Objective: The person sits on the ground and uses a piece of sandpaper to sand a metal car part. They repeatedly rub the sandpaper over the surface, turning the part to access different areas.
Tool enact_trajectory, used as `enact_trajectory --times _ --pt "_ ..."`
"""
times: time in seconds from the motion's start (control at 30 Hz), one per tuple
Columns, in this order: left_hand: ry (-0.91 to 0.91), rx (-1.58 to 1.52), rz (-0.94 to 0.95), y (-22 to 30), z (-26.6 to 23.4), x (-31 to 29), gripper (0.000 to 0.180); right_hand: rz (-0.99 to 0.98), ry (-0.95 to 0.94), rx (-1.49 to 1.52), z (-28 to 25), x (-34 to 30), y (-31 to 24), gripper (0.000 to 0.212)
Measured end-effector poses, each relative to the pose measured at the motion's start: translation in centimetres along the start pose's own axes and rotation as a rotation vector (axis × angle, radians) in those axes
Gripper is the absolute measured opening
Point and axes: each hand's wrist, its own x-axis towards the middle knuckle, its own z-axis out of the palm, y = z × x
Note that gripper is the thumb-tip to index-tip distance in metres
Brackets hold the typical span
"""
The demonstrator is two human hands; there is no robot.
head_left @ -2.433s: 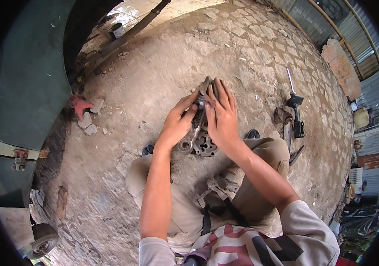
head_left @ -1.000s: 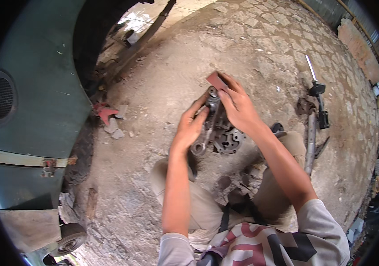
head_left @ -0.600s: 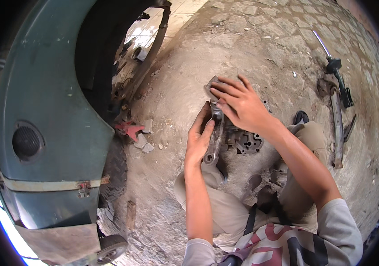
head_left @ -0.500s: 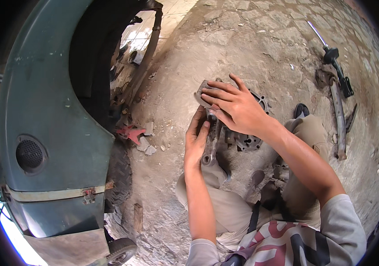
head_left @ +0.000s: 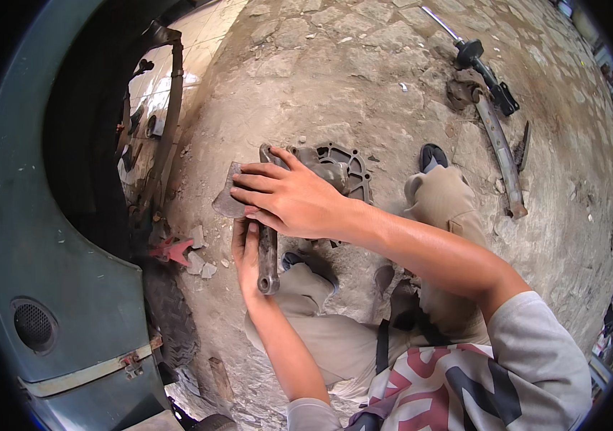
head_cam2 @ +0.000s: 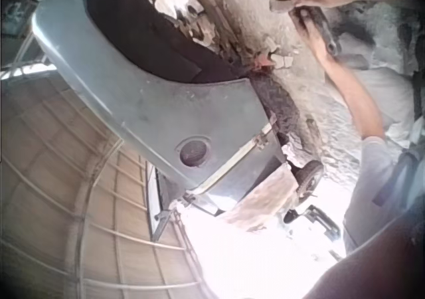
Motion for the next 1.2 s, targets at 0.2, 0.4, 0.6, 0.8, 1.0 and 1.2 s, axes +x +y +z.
enact_trajectory --times 0.2,0.4,0.6,0.8,1.0,1.2 --pt "-0.064 0.004 0.001 0.7 0.1 -0.2 0.048 0.007 -0.024 -0.021 0.0 0.2 -0.1 0.034" --pt "-0.083 0.023 0.025 0.9 -0.6 -0.1 0.046 0.044 -0.114 -0.113 -0.8 0.5 -0.3 0.035" --pt "-0.024 0.033 -0.006 0.5 0.5 1.5 0.033 0.044 -0.234 -0.174 -0.5 1.3 -0.5 0.038" --pt "0.080 0.182 0.112 -0.5 1.3 2.2 0.030 0.005 -0.316 -0.216 -0.6 1.8 -1.7 0.039" --pt "0.042 0.332 0.207 -2.2 0.2 2.3 0.030 0.017 -0.275 -0.222 -0.1 1.8 -2.2 0.037" --pt "-0.052 0.544 0.302 -3.4 -0.7 2.2 0.030 0.002 -0.242 -0.176 0.0 2.2 -0.8 0.034"
